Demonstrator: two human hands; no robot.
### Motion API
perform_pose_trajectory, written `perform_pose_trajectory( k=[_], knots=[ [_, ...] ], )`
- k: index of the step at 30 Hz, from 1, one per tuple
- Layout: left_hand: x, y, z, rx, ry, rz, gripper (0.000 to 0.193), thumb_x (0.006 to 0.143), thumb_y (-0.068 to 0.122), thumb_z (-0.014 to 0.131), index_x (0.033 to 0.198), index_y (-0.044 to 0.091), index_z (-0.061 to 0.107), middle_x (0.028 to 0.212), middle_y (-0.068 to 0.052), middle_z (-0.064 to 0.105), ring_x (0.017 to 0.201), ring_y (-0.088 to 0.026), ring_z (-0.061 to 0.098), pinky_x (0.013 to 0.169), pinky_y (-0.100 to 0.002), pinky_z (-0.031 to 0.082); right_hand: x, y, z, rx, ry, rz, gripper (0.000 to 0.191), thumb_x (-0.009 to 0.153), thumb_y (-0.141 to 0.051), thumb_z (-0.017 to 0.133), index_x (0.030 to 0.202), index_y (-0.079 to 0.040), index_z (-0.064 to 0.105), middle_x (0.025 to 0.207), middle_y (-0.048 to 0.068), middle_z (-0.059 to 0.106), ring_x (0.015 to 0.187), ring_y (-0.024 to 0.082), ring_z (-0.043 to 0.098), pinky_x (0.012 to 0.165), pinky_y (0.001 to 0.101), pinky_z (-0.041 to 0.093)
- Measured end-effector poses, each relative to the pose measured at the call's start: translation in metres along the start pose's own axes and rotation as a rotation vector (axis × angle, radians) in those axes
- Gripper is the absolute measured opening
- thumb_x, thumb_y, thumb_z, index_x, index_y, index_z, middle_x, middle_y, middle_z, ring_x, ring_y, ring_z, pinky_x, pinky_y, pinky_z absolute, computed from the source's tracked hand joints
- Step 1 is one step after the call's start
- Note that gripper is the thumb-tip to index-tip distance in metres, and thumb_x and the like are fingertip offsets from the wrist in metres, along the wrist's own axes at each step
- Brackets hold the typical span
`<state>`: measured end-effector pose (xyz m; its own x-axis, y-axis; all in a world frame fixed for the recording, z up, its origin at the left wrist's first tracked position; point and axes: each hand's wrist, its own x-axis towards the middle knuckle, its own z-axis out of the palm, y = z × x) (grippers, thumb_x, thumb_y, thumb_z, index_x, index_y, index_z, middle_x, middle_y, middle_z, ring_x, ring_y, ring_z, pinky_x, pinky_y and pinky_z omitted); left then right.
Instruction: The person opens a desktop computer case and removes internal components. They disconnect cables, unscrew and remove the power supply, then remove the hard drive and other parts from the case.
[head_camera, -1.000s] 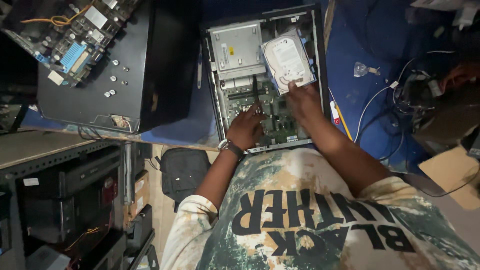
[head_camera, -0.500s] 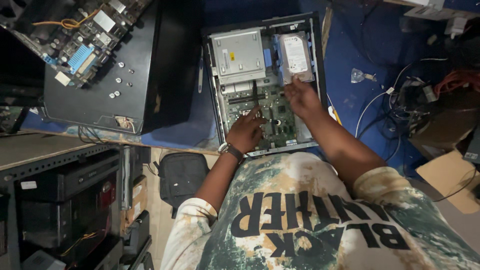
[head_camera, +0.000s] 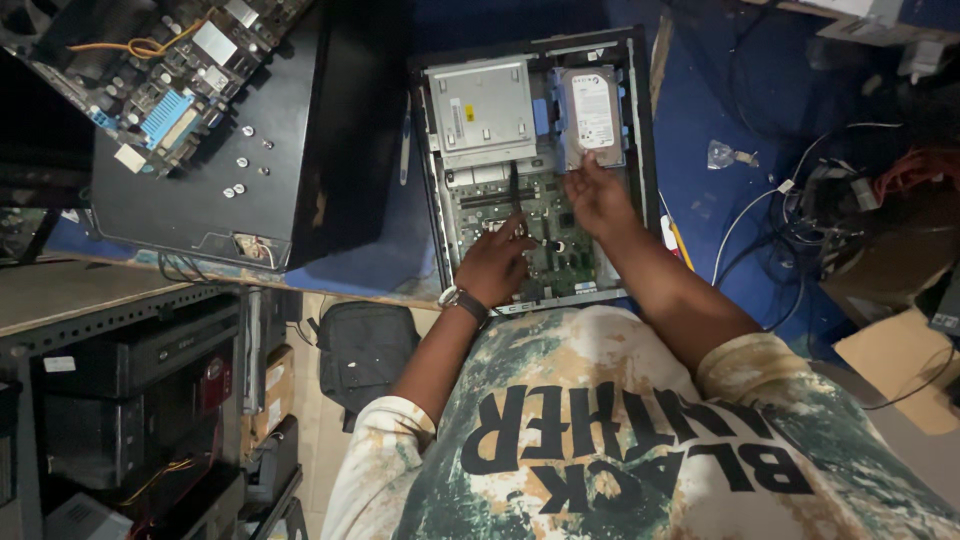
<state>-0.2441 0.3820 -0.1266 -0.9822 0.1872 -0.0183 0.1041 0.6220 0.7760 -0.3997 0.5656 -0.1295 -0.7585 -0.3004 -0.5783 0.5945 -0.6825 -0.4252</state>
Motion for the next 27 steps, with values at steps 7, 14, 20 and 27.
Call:
perform_pose_trajectory(
  k=[7,14,20,27],
  knots=[
    [0.001,0.0,-0.001,-0.014,0.002,0.012,0.028,0.084,0.015,0.068,0.112,0.015,0.072,0.153,-0.009,0.051,0.109,-0.035,0.064,0.095,-0.046,0.051,0.0,-0.015,-0.002,0.063,-0.04,-0.003,0.009,0.096,-0.017,0.076,0.098,-0.011,0.069,0.083,0.001,0.066,0.082,0.016,0.062,0.09,0.0317,0.053],
    [0.001,-0.001,-0.001,-0.021,0.037,0.048,0.029,0.084,0.014,0.068,0.112,0.014,0.071,0.152,-0.01,0.051,0.111,-0.035,0.064,0.097,-0.046,0.051,0.003,-0.016,-0.004,0.105,0.009,0.023,0.01,0.094,-0.017,0.076,0.098,-0.011,0.07,0.086,0.003,0.069,0.084,0.017,0.066,0.091,0.0323,0.055],
    [0.0,-0.001,0.0,-0.005,0.04,0.042,0.026,0.086,0.015,0.069,0.112,0.015,0.071,0.152,-0.009,0.051,0.111,-0.033,0.064,0.099,-0.046,0.051,0.005,-0.016,-0.005,0.054,0.019,0.024,0.01,0.094,-0.016,0.078,0.099,-0.01,0.071,0.088,0.003,0.07,0.085,0.017,0.067,0.092,0.0327,0.056],
    [0.002,0.0,-0.001,-0.016,0.025,0.019,0.028,0.085,0.014,0.069,0.112,0.015,0.071,0.152,-0.01,0.051,0.111,-0.035,0.063,0.096,-0.045,0.051,0.004,-0.016,-0.004,0.093,-0.046,-0.018,0.01,0.095,-0.014,0.077,0.1,-0.009,0.071,0.084,0.003,0.068,0.081,0.017,0.064,0.087,0.0325,0.054]
  ],
)
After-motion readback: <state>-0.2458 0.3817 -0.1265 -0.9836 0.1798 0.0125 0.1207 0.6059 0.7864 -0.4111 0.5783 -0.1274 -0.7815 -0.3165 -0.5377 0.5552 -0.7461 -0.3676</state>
